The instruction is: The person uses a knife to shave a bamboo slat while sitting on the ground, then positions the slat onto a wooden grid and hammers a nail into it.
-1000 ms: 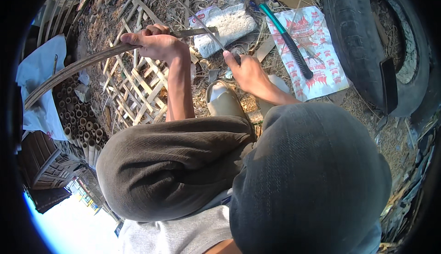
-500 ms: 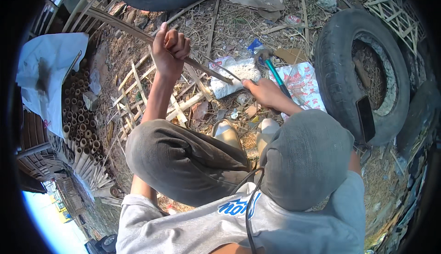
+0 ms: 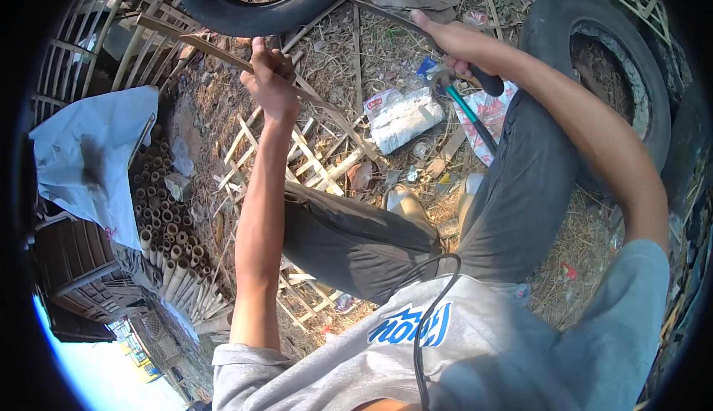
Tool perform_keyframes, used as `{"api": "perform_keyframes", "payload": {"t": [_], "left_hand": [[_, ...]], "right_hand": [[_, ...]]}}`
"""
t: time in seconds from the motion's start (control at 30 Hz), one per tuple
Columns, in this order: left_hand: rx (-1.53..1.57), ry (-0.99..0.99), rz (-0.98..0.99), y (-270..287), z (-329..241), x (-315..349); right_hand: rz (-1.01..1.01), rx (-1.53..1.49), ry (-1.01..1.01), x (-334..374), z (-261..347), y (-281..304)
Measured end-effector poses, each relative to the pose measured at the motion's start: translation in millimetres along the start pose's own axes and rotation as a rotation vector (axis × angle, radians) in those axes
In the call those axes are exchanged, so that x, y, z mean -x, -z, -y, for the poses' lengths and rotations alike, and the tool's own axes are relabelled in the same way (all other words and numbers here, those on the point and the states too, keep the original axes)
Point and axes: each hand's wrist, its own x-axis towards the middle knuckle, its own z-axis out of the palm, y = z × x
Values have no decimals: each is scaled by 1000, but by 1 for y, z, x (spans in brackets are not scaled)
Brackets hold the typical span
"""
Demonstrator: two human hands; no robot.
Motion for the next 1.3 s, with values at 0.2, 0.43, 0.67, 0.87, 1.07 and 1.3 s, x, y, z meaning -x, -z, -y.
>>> {"api": "perform_keyframes", "payload": {"t": [0.2, 0.43, 0.67, 0.87, 1.07, 1.3], "left_hand": [[158, -2, -178, 8, 29, 35], [206, 118, -296, -12, 60, 63], [180, 121, -297, -6, 60, 70], [326, 73, -247, -19, 64, 88], [157, 164, -226, -23, 69, 87], [77, 54, -243, -8, 67, 81]], "right_hand": [[76, -646, -201, 38, -37, -168], [-303, -310, -138, 68, -155, -261], [-364, -434, 253, 82, -106, -228], [-271, -342, -65, 72, -127, -242], [-194, -349, -355, 59, -155, -253], [-287, -466, 215, 73, -116, -229]]}}
